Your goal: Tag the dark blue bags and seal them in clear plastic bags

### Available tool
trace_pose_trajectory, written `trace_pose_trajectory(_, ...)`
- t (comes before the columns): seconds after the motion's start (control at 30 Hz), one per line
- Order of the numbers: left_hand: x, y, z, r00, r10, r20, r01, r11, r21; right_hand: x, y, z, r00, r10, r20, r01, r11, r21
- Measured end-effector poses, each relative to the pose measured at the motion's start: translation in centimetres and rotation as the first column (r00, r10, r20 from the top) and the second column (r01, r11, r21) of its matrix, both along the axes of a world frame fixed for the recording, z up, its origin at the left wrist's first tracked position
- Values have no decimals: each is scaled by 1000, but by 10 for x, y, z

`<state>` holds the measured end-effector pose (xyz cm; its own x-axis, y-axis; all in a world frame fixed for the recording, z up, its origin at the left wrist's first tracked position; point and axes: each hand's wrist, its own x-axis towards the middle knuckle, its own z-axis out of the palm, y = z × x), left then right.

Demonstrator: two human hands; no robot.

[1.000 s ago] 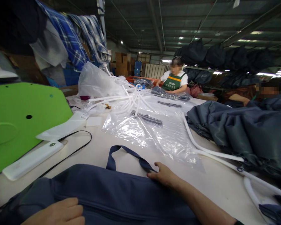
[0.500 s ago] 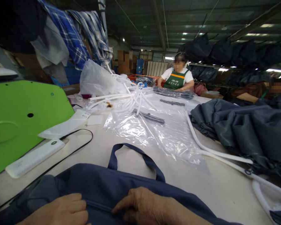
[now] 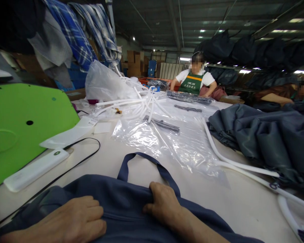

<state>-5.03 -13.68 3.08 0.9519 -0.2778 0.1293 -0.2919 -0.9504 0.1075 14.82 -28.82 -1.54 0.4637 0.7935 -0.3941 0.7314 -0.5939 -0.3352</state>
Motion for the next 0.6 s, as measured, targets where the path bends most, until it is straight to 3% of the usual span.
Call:
trace_pose_trajectory(0.17, 1, -1, 4, 989, 139, 58, -141, 989, 36, -13, -14, -6, 987, 29, 157, -54, 986, 157)
trace_pose_trajectory(0.4, 2, -4, 14, 991, 107, 78, -107, 994, -10, -22, -50, 12, 980, 77, 183, -150, 892, 427)
trace_pose_trajectory(0.5, 0, -8, 19, 992, 96, 76, -93, 995, -41, -27, -67, 27, 971, 170, 168, -231, 854, 466)
trace_pose_trajectory(0.6, -2, -14, 19, 990, 0, 139, -1, 1000, 8, -36, -82, 44, 934, 268, 237, -348, 831, 434)
